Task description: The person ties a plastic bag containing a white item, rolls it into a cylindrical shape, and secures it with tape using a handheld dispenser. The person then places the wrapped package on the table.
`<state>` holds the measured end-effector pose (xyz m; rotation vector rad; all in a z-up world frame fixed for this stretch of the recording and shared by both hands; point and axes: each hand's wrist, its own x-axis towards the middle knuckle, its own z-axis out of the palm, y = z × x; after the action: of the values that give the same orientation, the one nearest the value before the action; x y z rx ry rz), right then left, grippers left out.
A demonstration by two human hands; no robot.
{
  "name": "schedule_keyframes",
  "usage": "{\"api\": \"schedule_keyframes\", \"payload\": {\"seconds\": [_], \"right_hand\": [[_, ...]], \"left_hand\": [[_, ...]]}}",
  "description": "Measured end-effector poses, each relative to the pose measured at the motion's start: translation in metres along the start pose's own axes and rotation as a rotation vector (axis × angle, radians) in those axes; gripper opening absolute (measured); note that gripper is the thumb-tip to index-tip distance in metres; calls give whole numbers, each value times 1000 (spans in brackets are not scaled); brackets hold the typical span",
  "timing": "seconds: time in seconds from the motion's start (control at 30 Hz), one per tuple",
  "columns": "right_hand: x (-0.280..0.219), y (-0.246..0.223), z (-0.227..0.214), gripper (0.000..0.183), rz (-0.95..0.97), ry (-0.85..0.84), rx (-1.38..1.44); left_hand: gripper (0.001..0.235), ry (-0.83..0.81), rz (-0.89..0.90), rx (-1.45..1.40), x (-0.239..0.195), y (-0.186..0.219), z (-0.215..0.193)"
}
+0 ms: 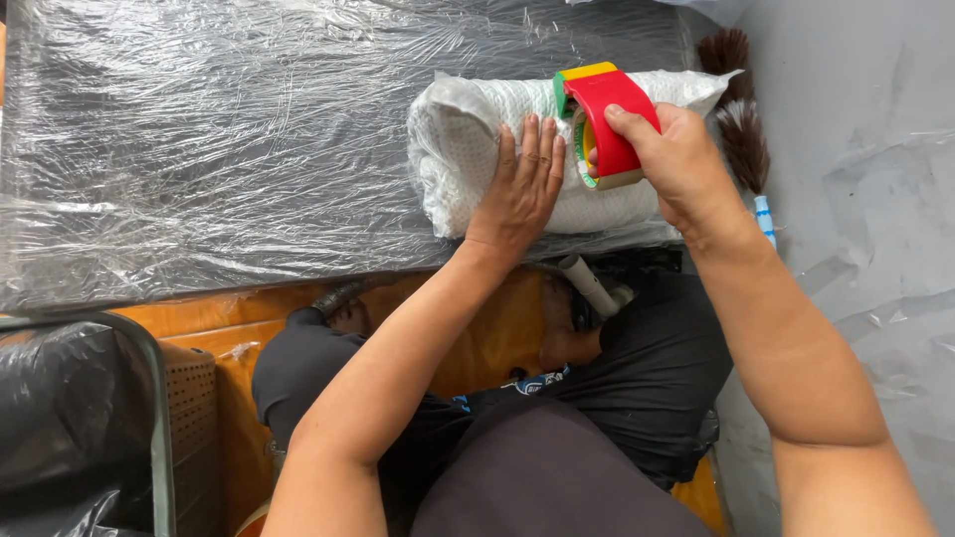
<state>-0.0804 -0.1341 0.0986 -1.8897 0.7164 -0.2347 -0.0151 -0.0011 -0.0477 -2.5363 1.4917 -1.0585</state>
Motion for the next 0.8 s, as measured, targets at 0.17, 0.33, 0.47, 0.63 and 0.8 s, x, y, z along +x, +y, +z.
{"api": "schedule_keyframes", "payload": {"seconds": [0.17,0.33,0.47,0.63,0.8], "right_hand": [[-18,9,9,35,-218,98,-11],[-37,0,22,31,-213,104,67],[-44,3,26,27,-237,127,124],[-47,19,24,25,-259,125,151],[-73,11,26,28,-131,85,200]], "left_hand": [[46,277,-58,-201,5,6,17],[45,247,-54,-211,7,5,19],[46,210,-47,-227,7,4,21],[47,195,-50,-251,10,2,23],[50,-33,-15,-125,16,-8,27]]}}
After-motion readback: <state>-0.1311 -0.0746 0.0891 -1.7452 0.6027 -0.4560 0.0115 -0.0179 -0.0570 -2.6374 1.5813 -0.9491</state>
